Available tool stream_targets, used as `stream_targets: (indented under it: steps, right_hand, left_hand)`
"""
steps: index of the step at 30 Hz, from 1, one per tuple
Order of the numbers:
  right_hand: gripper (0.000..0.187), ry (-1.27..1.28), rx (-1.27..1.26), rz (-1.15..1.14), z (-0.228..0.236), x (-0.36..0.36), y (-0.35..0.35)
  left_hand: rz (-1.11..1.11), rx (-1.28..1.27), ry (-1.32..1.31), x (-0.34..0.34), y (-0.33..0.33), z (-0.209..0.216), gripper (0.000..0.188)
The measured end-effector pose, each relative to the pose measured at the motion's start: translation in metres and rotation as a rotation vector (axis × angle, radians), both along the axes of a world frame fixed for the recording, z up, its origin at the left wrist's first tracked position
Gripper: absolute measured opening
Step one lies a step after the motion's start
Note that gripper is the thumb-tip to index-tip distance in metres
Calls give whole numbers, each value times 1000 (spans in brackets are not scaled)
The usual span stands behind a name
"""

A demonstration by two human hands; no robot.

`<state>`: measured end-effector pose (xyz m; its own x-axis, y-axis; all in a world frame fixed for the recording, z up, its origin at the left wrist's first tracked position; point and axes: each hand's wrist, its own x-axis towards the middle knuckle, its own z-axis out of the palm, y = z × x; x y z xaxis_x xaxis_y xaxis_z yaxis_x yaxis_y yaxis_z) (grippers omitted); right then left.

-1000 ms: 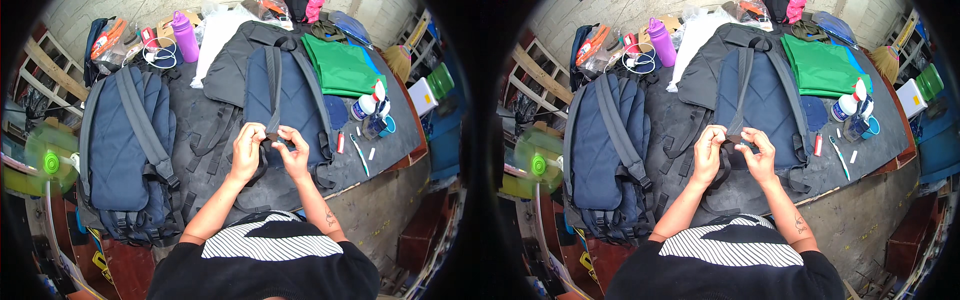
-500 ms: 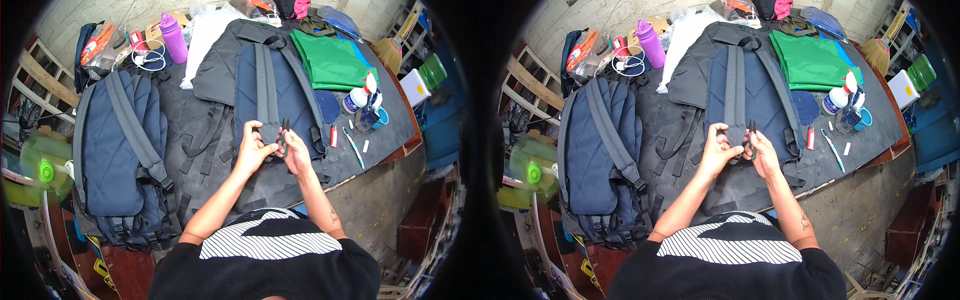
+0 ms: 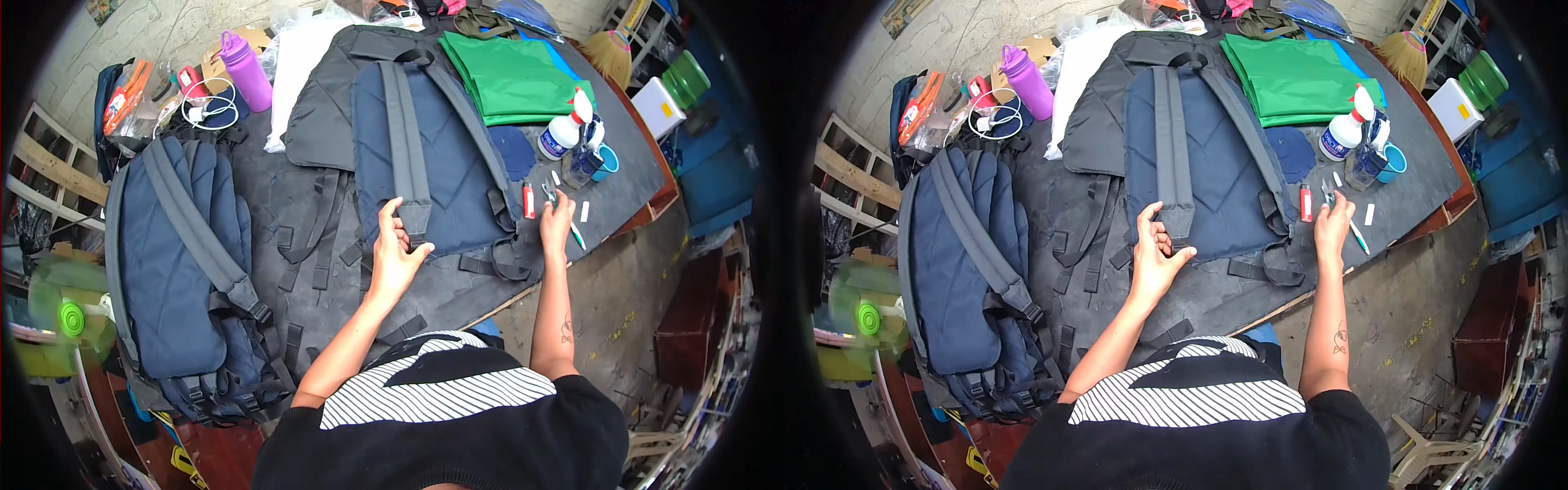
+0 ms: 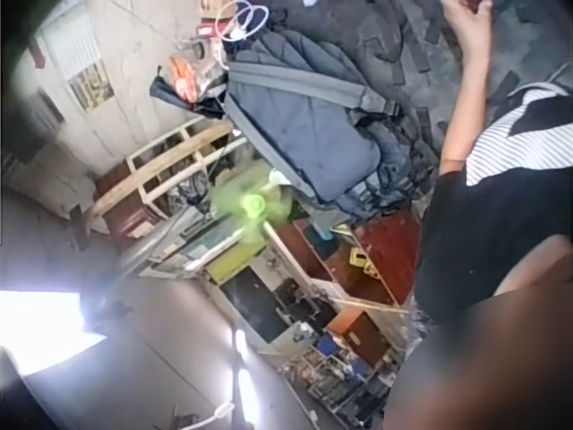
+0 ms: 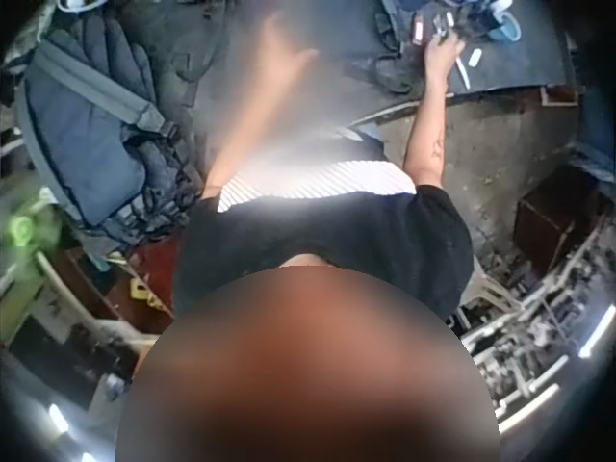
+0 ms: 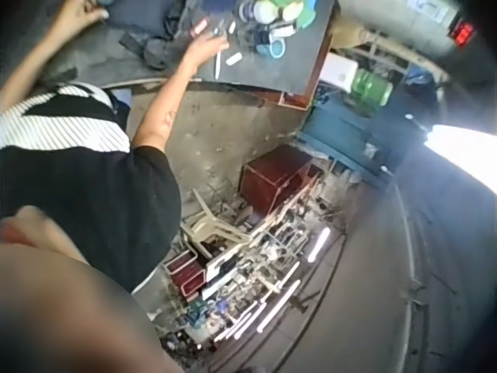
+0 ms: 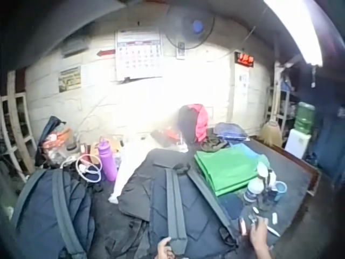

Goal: Assembling components of a backpack on a workbench.

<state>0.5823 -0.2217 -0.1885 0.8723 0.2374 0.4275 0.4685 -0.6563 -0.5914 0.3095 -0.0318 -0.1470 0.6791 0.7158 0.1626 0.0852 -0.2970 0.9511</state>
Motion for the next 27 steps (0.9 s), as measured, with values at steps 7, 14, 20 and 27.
stream_targets:
  steps: [7,14,20,27]
  right_hand:
    - [37,-78,-177,-49,-21,5,-11]
    - [24,-199,-190,-199,-6,19,-21]
    - [12,-34,-240,-132,14,31,-15]
    - [23,183,-604,-345,14,41,-24]
  left_hand:
    - [-44,-169,-1,-6,10,-4,71]
    - [20,168,175,-5,15,20,56]
    - [43,594,54,33,61,24,30]
    - [55,746,486,45,116,-48,63]
